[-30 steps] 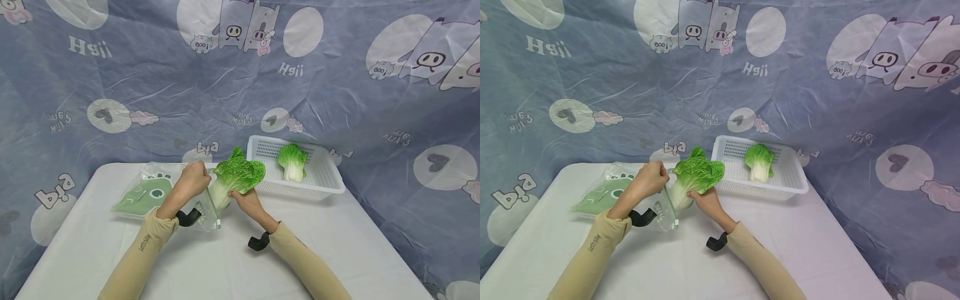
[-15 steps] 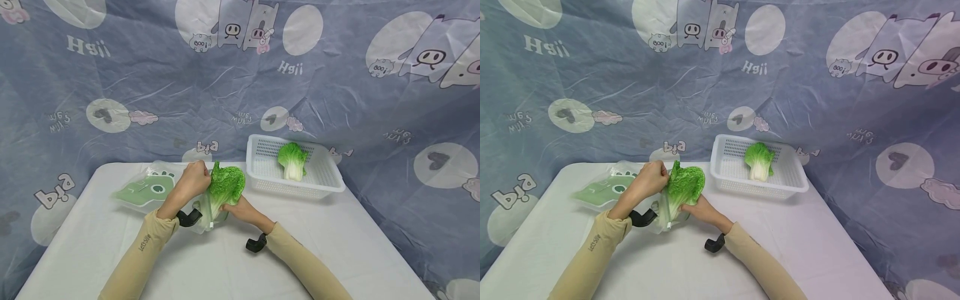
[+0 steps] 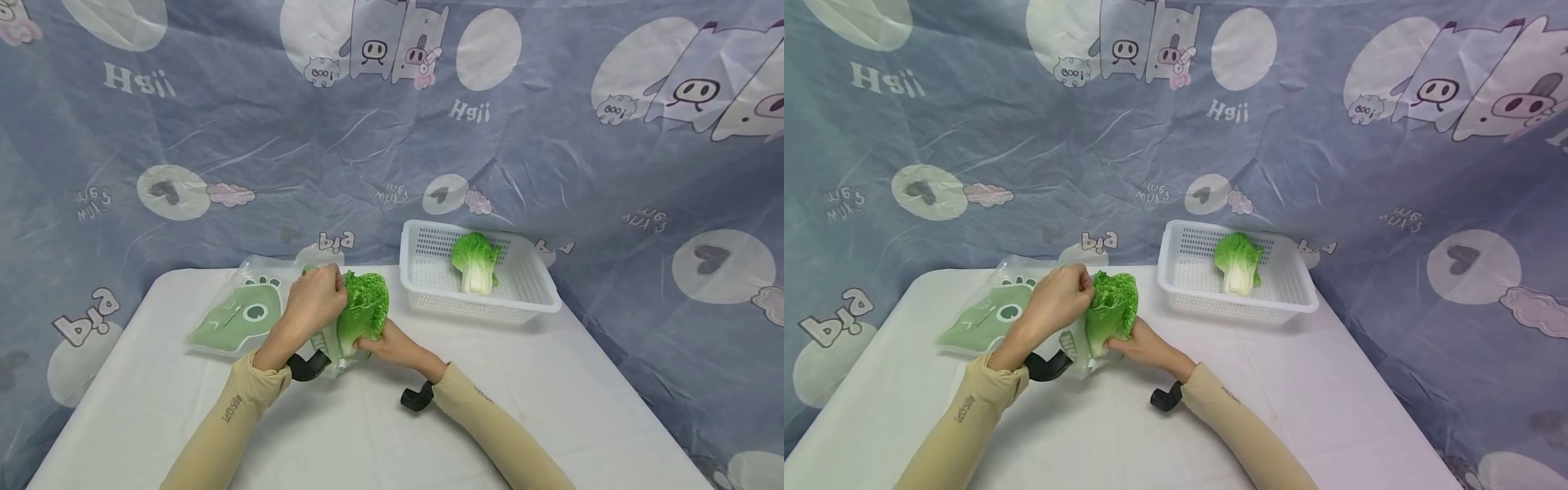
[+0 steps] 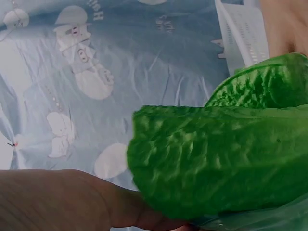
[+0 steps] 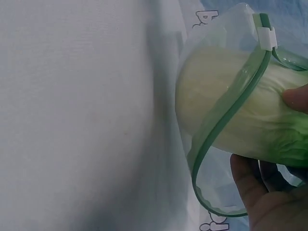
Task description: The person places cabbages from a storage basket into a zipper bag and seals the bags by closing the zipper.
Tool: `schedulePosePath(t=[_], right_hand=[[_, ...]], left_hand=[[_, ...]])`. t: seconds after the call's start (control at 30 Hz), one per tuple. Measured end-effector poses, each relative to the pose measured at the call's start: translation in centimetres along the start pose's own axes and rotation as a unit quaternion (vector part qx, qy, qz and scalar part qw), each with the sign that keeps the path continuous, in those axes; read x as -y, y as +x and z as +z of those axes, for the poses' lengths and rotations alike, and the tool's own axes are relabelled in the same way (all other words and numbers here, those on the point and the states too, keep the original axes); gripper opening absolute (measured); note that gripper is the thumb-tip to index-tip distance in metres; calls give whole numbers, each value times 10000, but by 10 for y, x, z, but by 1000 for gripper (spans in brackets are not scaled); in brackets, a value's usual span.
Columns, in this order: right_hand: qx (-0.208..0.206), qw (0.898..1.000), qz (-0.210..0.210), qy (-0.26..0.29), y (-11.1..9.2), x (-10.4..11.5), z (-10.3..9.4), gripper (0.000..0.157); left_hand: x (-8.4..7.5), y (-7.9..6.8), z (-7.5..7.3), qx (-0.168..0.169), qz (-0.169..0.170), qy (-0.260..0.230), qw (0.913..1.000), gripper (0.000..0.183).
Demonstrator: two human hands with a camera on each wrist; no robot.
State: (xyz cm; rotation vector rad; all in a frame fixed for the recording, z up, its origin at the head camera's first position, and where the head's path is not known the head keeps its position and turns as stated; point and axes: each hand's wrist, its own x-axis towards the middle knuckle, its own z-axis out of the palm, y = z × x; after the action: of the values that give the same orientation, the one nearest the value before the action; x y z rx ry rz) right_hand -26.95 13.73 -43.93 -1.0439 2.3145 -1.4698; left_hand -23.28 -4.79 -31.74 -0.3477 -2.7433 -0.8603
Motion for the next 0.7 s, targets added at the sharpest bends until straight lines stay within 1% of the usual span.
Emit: schedulePosePath(t=[0.13,0.23,0.33,0.43,0.53,0.6,0.7], right_hand=[[171,9990,-333,-256,3,-14,1,59],[281,9969,-519,-517,3,-11,0,64],[363,9947,-664,-693,4,-8,-1,65],[398,9931,-714,-837,5,-4,-3,64],[362,9925,-724,-916,7,-1,-6,61],[314,9928,-652,-955,8,1,-7,57],[205,9938,-468,-984,7,4,-7,48]], left_hand=[[-1,0,4,-4,35,-11,10000,14],[-4,-2,6,53,178,-90,9998,13],[-8,-5,6,79,398,-174,9990,12],[-11,-7,5,75,607,-203,9979,13],[-13,-9,3,-4,773,-177,9969,13],[-15,-10,-2,-7,819,-254,9963,14],[-16,-13,-11,146,824,-429,9956,14]])
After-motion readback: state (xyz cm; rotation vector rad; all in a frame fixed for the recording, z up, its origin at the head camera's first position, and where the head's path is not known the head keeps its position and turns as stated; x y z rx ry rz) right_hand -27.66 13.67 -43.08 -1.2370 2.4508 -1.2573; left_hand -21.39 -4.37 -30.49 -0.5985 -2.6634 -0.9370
